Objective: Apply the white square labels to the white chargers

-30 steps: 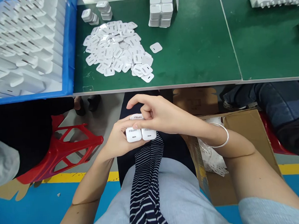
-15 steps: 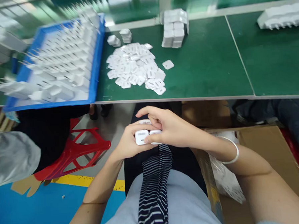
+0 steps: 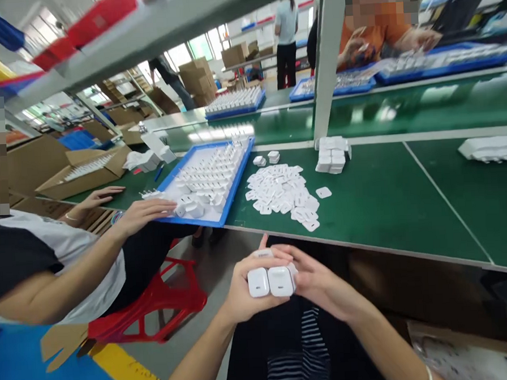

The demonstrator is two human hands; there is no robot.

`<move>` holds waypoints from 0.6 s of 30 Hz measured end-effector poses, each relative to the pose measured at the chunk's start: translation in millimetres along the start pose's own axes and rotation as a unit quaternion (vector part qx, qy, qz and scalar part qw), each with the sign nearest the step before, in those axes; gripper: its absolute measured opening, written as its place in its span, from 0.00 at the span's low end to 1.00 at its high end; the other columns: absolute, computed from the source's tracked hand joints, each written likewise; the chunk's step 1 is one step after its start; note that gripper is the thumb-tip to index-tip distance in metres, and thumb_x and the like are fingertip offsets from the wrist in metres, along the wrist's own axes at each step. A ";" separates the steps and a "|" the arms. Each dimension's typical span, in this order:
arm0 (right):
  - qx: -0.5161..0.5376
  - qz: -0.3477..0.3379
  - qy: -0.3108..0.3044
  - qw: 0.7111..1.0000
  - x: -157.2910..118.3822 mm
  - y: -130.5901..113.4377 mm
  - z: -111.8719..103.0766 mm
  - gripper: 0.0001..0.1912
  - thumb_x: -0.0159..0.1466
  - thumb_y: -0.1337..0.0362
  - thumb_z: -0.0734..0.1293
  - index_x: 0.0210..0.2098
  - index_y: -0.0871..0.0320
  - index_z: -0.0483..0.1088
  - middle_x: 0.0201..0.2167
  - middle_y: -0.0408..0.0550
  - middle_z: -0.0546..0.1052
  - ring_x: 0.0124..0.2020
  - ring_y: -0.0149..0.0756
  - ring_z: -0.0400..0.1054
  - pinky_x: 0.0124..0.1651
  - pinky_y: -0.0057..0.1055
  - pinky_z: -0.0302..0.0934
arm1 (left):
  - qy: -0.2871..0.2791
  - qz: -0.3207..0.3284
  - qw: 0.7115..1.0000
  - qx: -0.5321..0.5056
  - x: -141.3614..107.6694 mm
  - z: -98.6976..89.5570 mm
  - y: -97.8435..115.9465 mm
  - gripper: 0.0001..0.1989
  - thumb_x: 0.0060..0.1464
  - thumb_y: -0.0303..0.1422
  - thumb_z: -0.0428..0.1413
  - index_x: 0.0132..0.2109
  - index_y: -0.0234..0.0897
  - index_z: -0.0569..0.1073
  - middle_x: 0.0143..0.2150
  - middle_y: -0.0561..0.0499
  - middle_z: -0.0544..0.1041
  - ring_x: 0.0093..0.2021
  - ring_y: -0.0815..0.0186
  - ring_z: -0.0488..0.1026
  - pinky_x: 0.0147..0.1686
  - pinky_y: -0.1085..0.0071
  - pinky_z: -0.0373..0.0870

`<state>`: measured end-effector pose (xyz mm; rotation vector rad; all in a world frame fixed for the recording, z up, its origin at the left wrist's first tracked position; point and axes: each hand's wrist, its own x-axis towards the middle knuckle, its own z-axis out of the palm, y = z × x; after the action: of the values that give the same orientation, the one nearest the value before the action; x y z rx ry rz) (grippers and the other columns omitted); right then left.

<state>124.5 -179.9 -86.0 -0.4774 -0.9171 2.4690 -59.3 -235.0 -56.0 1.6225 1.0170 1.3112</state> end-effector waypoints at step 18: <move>0.048 0.046 -0.139 0.988 83.1 24.8 4.6 0.21 0.36 0.60 0.74 0.30 0.58 0.71 0.25 0.43 0.76 0.28 0.32 0.67 0.33 0.29 0.56 | 0.004 0.222 0.910 0.350 -6.3 -37.1 2.3 0.28 0.54 0.29 0.63 0.62 0.45 0.69 0.57 0.45 0.77 0.64 0.46 0.69 0.70 0.35 0.37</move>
<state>45.7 -155.0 -112.7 -0.1454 -0.8939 2.6953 -96.6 -238.1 -50.7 2.5094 1.2586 1.3075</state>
